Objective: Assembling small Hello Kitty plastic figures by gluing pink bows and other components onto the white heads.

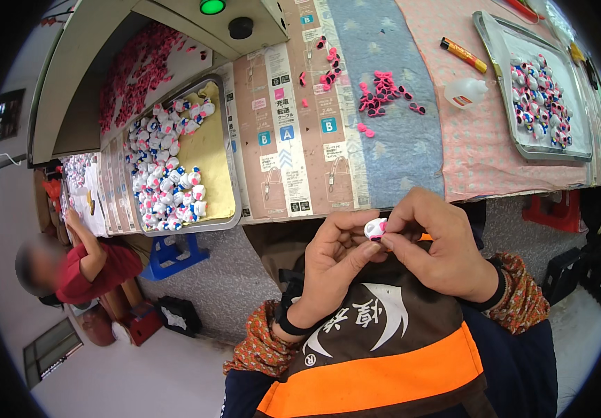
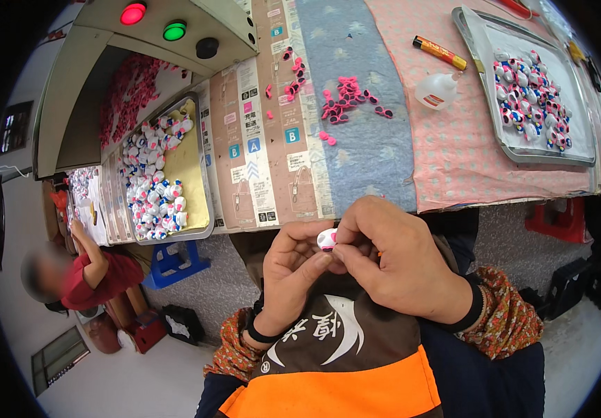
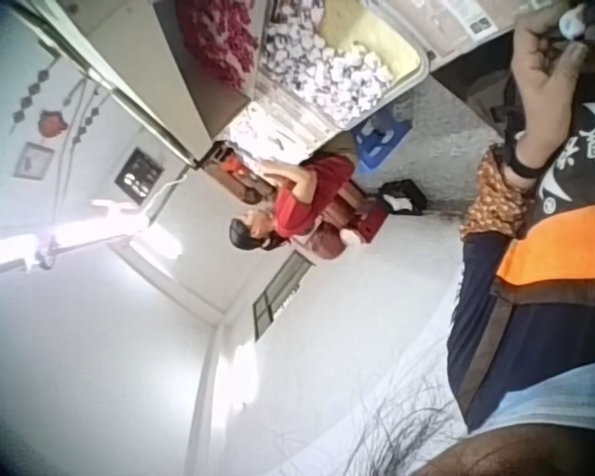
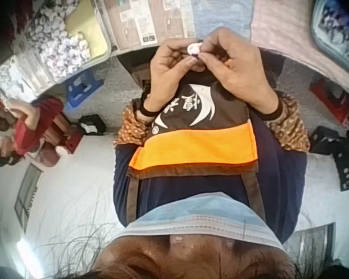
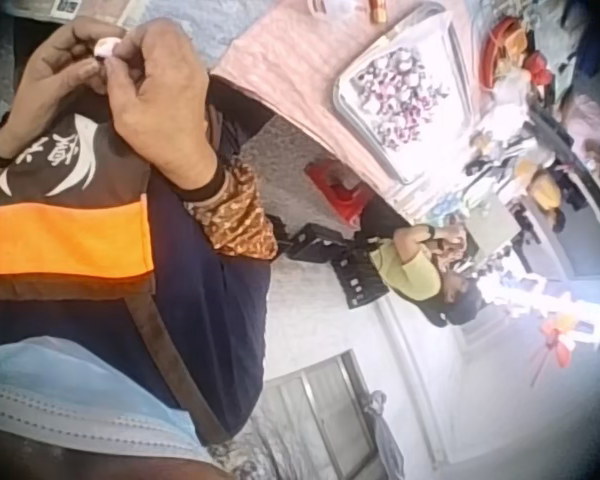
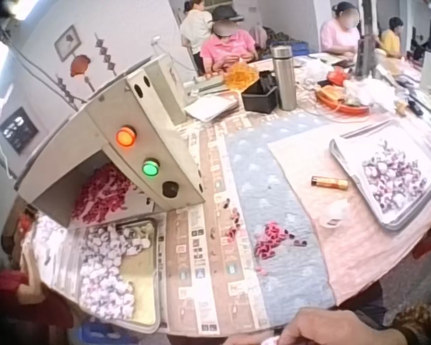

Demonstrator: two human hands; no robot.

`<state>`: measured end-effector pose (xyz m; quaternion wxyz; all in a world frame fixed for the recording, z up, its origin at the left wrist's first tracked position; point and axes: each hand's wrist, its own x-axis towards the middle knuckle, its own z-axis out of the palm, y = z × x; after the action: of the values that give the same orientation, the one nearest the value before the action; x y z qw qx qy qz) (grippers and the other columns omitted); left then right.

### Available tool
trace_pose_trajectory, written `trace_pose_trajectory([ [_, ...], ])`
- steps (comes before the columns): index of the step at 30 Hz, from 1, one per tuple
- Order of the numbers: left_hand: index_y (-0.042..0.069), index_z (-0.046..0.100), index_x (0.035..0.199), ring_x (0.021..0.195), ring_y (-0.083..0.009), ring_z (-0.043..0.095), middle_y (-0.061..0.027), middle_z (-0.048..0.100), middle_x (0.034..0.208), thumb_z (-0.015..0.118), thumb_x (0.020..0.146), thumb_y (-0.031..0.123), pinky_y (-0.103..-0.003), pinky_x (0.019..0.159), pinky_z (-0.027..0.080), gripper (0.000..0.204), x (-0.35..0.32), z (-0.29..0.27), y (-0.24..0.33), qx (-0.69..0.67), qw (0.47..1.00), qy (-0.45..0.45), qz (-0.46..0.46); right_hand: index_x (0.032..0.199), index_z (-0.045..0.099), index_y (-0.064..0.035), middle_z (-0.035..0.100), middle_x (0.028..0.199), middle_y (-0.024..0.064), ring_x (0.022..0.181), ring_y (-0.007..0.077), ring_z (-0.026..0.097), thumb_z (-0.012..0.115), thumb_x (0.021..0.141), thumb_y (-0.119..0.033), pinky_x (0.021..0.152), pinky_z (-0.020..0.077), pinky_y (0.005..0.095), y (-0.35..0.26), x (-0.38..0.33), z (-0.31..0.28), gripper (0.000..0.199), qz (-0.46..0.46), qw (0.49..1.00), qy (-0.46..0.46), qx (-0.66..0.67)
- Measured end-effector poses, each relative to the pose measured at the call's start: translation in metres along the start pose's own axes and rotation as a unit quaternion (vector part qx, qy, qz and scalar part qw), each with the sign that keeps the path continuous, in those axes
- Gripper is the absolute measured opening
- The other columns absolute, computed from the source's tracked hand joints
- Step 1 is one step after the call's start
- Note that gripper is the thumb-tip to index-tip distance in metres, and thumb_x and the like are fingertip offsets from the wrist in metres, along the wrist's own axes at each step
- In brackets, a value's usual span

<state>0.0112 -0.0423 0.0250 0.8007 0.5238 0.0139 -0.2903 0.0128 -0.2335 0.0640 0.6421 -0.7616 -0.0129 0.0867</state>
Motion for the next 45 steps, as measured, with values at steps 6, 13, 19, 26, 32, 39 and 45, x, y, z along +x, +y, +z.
trace_pose_trajectory([
  [6,-0.004,0.049,0.13,0.103,-0.0151,0.064,-0.0122,0.062,0.116,0.058,0.098,0.0,-0.029,0.088,0.056,0.033,-0.001,0.003,-0.003,0.006,1.0,0.001,0.012,0.091,0.056,-0.0018,0.056,0.08,0.009,0.064,0.0186,0.062,0.069,0.082,0.002,0.056,0.0474,0.0293,0.008,-0.003,0.0,0.016,-0.039,0.998,0.001,-0.044],
  [13,-0.004,0.051,0.127,0.094,-0.0139,0.066,-0.0126,0.063,0.112,0.056,0.098,0.001,-0.027,0.085,0.057,0.03,-0.002,0.002,-0.003,-0.023,0.999,0.028,-0.003,0.091,0.056,-0.0017,0.056,0.08,0.0095,0.063,0.019,0.062,0.068,0.082,0.002,0.055,0.0482,0.0293,0.007,-0.004,0.001,0.016,-0.042,0.998,0.005,-0.043],
  [19,-0.004,0.052,0.127,0.093,-0.0136,0.066,-0.0116,0.064,0.108,0.056,0.099,0.002,-0.027,0.083,0.056,0.029,-0.001,0.004,-0.004,-0.03,0.999,0.038,-0.007,0.09,0.056,-0.0009,0.057,0.079,0.0098,0.061,0.0188,0.062,0.069,0.082,0.002,0.053,0.048,0.0289,0.006,-0.005,0.003,0.016,-0.032,0.998,0.016,-0.043],
  [26,-0.004,0.052,0.127,0.092,-0.0126,0.065,-0.0108,0.064,0.108,0.057,0.098,0.002,-0.026,0.083,0.055,0.029,-0.001,0.008,-0.005,-0.023,0.999,0.045,0.003,0.085,0.054,-0.0023,0.055,0.074,0.0096,0.059,0.0214,0.06,0.07,0.079,0.001,0.053,0.0467,0.0317,0.007,-0.006,0.005,0.017,-0.052,0.996,0.024,-0.062],
  [32,-0.004,0.052,0.127,0.091,-0.0108,0.063,-0.01,0.063,0.107,0.057,0.098,0.002,-0.024,0.082,0.053,0.03,-0.003,0.009,-0.007,-0.032,0.998,0.05,-0.004,0.084,0.053,-0.0024,0.055,0.072,0.0092,0.058,0.0212,0.06,0.069,0.078,0.002,0.052,0.0465,0.0317,0.008,-0.007,0.005,0.017,-0.079,0.994,0.034,-0.073],
  [39,-0.004,0.052,0.127,0.089,-0.0113,0.065,-0.0101,0.063,0.106,0.056,0.1,0.006,-0.026,0.081,0.056,0.029,-0.001,0.001,-0.008,-0.042,0.999,0.009,-0.023,0.084,0.055,-0.0023,0.06,0.073,0.0053,0.057,0.0096,0.059,0.072,0.083,-0.003,0.05,0.0461,0.0266,0.01,-0.008,-0.001,0.017,0.003,1.0,0.0,0.0],
  [45,-0.003,0.051,0.128,0.089,-0.012,0.066,-0.0116,0.063,0.108,0.055,0.1,0.007,-0.029,0.079,0.059,0.03,-0.002,0.0,-0.007,-0.068,0.997,-0.003,-0.047,0.092,0.06,-0.0018,0.061,0.078,0.0059,0.064,0.0092,0.06,0.073,0.085,-0.006,0.055,0.048,0.0252,0.011,-0.007,-0.009,0.016,0.047,0.999,-0.014,0.014],
])
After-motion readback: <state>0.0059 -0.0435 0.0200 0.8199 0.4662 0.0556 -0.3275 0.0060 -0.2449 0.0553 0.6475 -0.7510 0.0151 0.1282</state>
